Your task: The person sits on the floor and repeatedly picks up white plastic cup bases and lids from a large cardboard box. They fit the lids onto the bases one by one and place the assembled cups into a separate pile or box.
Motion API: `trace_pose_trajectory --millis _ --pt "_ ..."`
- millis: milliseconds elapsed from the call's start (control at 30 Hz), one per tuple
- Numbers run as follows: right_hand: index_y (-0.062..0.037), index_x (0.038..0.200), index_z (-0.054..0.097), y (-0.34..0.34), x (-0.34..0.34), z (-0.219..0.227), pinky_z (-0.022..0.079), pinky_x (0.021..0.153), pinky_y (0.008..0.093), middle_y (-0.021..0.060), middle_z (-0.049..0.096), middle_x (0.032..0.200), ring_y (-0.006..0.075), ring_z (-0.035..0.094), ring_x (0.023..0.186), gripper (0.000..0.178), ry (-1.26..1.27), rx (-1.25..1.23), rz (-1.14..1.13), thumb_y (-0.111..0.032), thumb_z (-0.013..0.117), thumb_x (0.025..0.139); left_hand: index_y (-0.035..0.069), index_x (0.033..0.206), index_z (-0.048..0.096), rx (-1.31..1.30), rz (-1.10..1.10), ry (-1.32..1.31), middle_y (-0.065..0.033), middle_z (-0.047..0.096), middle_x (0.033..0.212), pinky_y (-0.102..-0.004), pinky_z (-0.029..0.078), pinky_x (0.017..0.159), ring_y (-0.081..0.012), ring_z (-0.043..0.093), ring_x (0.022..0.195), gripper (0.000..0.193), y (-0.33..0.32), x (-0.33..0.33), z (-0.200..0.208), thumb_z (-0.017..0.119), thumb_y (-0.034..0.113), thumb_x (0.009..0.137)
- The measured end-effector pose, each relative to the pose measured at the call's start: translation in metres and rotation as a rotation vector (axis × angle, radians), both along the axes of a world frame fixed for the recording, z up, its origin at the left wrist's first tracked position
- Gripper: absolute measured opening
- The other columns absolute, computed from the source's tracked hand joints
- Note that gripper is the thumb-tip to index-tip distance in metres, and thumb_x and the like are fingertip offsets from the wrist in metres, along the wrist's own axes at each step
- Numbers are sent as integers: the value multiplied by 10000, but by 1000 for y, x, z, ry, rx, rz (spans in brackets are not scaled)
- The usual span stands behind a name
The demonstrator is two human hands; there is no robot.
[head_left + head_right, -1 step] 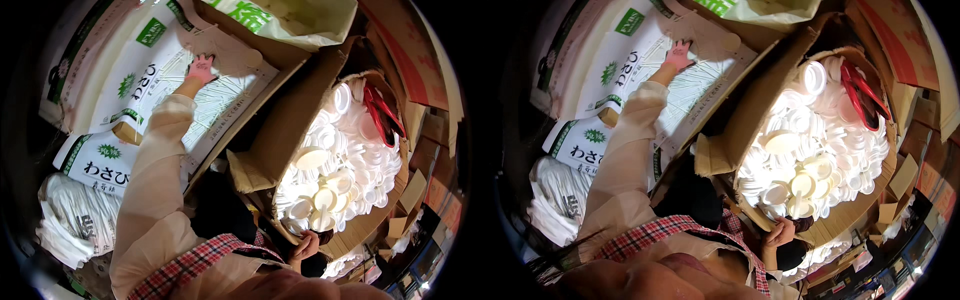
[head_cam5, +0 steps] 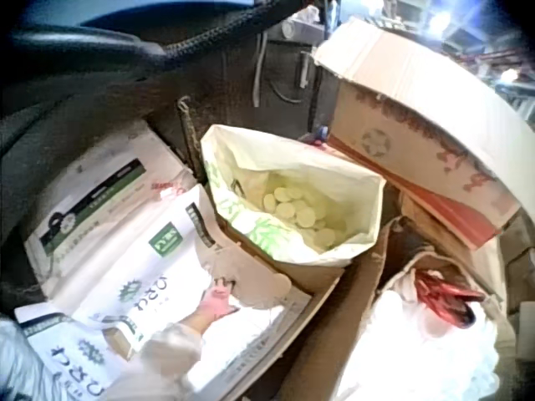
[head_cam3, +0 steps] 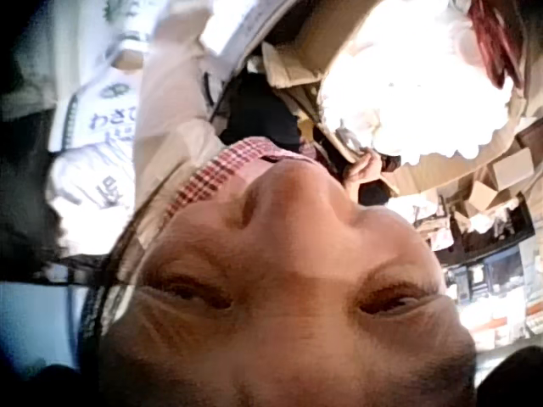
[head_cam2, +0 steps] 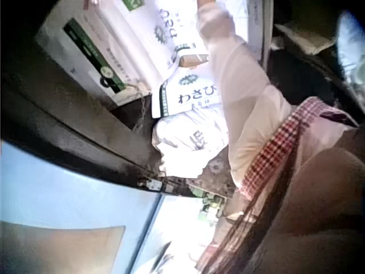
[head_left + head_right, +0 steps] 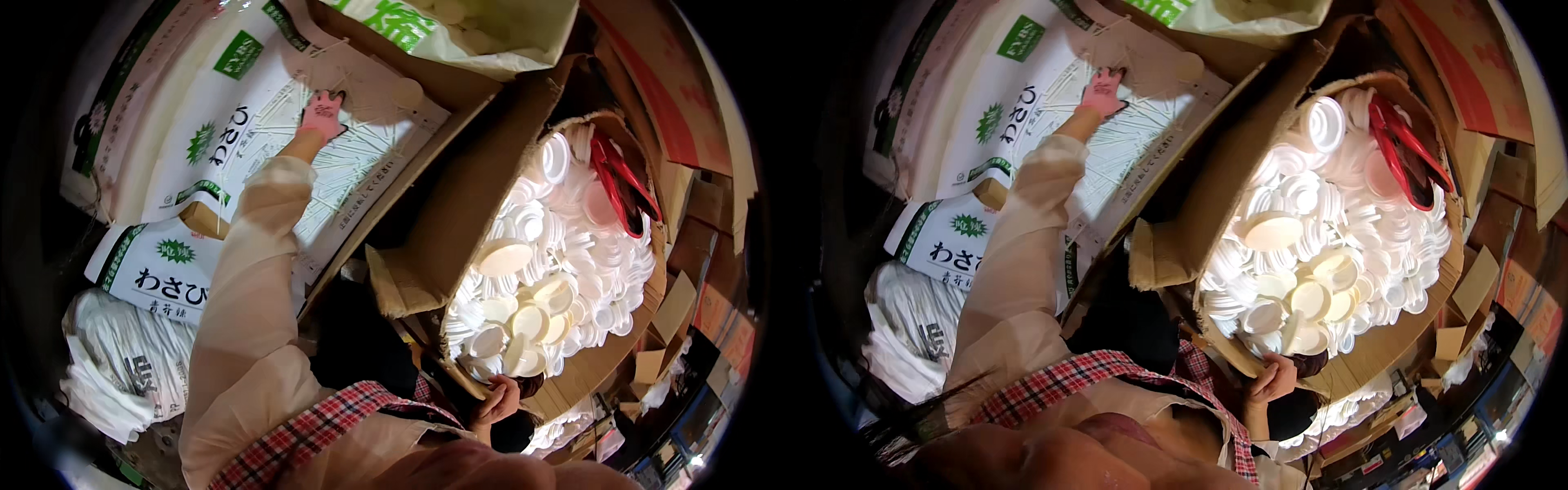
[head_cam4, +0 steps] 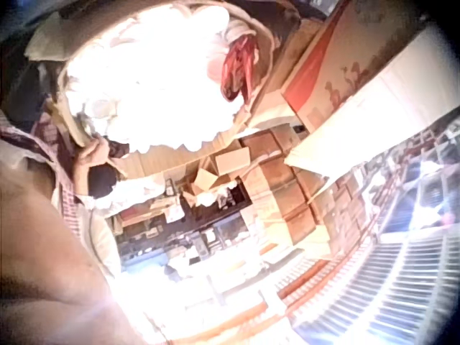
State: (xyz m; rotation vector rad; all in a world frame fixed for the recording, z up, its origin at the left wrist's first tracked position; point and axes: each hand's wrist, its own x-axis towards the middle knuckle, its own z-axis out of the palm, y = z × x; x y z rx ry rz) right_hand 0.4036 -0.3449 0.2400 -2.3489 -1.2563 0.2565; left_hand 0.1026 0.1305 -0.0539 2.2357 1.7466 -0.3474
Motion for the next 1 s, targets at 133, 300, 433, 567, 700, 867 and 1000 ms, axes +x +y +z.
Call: trace_pose_trajectory --millis 133,300,433,567,700,867,1000 --pt "-39 789 619 8 4 3 395 558 324 79 552 653 219 518 577 264 -10 -37 55 -193 447 918 163 1359 429 100 97 -150 -171 425 1285 -483 421 959 -381 430 1175 824 9 28 18 778 401 651" --pt "-38 781 615 12 13 0 390 546 333 90 559 648 234 513 559 238 23 -25 107 -174 457 894 131 1315 456 210 74 -430 -181 439 1275 -527 411 952 -409 435 1149 819 34 110 0 781 426 623" --pt "-42 780 613 18 13 10 378 537 351 96 571 675 255 516 563 198 -19 -78 147 -146 474 875 90 1168 502 186 -98 -78 -136 514 1123 -426 456 900 -330 469 1098 786 44 149 -38 746 563 589" --pt "-27 828 629 19 23 6 382 533 356 104 604 725 272 533 579 78 -11 7 225 -10 562 792 47 1200 508 441 -143 -372 -133 572 1115 -416 391 947 -332 509 1090 790 52 122 -32 667 621 681" --pt "-17 886 629 17 14 19 429 577 362 125 617 786 297 571 649 141 37 -41 175 8 638 748 -30 1314 419 418 50 -1041 -198 509 1254 -412 384 993 -298 490 1158 826 -7 100 125 848 247 665" --pt "-22 1042 589 -2 51 46 468 830 389 164 560 1085 338 544 983 299 -31 -40 4 -20 683 758 14 1336 421 26 -272 -1372 -95 484 1306 -359 350 1036 -220 465 1189 842 -115 126 310 846 95 614" --pt "-68 1246 464 -39 110 45 435 938 466 217 469 1242 405 487 1124 650 -119 -411 -49 -178 779 689 28 1325 412 -145 -319 -1102 -95 489 1289 -332 324 1050 -204 429 1228 802 -148 159 362 833 159 656"
